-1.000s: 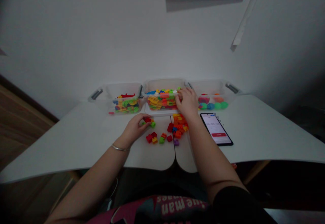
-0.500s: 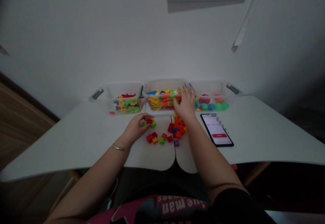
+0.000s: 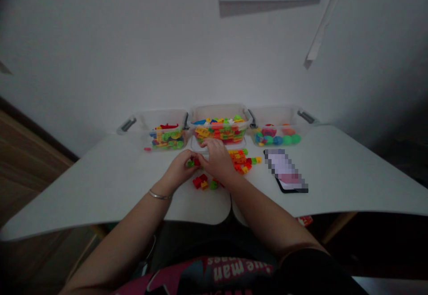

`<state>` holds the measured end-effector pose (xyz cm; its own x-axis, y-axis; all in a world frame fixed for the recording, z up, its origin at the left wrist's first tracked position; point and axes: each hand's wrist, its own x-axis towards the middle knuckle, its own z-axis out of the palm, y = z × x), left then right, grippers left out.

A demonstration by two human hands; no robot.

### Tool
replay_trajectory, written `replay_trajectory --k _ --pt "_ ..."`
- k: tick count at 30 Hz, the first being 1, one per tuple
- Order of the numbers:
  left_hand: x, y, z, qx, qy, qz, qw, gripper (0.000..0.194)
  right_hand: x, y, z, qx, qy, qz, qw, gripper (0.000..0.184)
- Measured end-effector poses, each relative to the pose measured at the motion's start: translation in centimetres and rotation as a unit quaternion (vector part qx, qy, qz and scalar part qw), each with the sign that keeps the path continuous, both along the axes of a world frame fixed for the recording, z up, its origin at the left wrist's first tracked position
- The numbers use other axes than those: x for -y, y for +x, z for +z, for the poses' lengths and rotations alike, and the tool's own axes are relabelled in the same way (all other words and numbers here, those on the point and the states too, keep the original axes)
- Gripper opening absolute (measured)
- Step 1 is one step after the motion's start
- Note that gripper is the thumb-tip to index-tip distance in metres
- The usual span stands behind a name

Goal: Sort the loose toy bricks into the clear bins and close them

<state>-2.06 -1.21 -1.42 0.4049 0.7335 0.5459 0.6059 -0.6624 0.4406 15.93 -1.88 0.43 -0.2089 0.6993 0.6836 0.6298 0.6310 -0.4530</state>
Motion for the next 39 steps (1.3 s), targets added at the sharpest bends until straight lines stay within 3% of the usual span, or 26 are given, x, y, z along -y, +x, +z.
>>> replay_trajectory --k 7,15,21,23,26,30,33,39 --pt "0.1 0.1 0.2 0.022 -0.011 0.015 1.000 0.019 0.2 0.0 -0.5 0.037 -0.145 0.015 0.989 0.021" --pt "0.3 0.1 0.3 -0.015 0.005 0.005 1.000 0.019 -0.6 -0.1 -1.4 -0.028 -0.201 0.034 0.979 0.015" --pt "0.5 0.1 0.4 -0.013 0.001 0.000 1.000 0.024 -1.3 0.2 -2.0 -0.103 -0.209 0.088 0.968 0.013" --pt "0.5 0.1 0.4 0.004 -0.001 0.007 1.000 0.027 -1.3 0.6 -1.4 -0.095 -0.176 0.066 0.978 0.018" --pt "0.5 0.0 0.4 0.012 0.009 0.022 1.000 0.027 -1.3 2.0 0.4 -0.054 -0.054 -0.007 0.997 0.026" --pt "0.4 -0.3 0.3 -0.020 0.027 0.015 0.999 0.021 -1.9 5.5 2.7 -0.093 0.064 -0.102 0.988 0.027" --pt "0.3 -0.4 0.3 -0.038 0.026 0.010 0.999 0.022 -2.6 7.9 3.5 -0.117 0.093 -0.160 0.976 0.024" --pt "0.2 -0.6 0.1 -0.049 0.031 -0.003 0.998 0.022 -4.3 9.5 3.5 -0.126 0.094 -0.190 0.969 0.017"
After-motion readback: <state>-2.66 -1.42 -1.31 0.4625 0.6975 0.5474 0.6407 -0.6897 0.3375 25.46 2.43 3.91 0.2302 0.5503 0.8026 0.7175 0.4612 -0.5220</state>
